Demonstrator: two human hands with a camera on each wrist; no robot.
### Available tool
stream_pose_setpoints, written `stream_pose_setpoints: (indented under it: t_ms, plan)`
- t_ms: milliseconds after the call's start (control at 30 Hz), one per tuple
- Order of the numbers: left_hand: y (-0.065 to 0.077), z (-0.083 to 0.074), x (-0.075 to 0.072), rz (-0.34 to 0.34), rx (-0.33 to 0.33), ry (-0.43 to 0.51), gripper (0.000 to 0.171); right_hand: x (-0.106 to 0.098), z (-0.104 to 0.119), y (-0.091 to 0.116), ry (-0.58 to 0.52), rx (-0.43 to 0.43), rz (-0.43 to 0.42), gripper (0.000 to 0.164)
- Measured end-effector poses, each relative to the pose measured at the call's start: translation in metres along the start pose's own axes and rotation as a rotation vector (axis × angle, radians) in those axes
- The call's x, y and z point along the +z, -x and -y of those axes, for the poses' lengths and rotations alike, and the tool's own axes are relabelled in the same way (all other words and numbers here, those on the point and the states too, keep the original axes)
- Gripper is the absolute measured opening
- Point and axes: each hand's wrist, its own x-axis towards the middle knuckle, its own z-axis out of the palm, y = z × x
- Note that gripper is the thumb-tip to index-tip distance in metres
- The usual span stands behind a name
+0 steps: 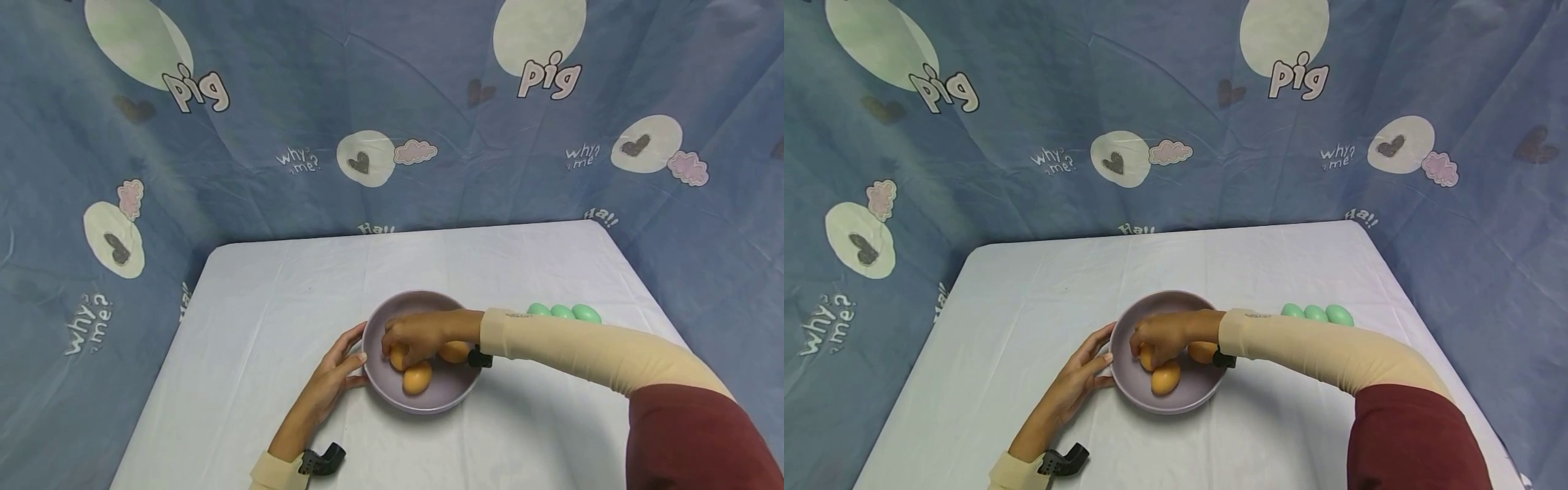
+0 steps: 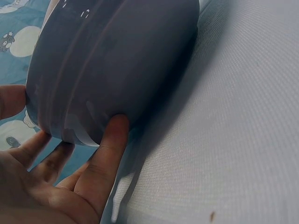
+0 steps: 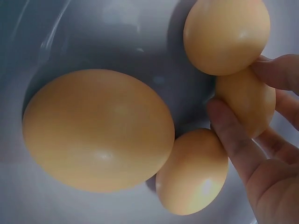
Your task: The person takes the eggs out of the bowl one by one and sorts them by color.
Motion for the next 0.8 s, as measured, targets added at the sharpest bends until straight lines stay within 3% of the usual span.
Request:
stream_pose_setpoints:
  t_ms: [300,467,800]
  plan:
    - [-0.001,0.0,0.002,-0.013,-0.013,0.009,0.057,-0.005,-0.001,0.001,-0.025,-0.007,0.008,0.034]
    - [-0.001,0.002,0.001,-0.02,-0.017,0.009,0.058,-0.013,-0.002,0.003,-0.006,-0.043,-0.033,0.034]
    - [-0.001,0.0,0.0,0.005,-0.006,0.005,0.06,-0.033,-0.006,0.027,-0.052,-0.033,-0.111,0.033]
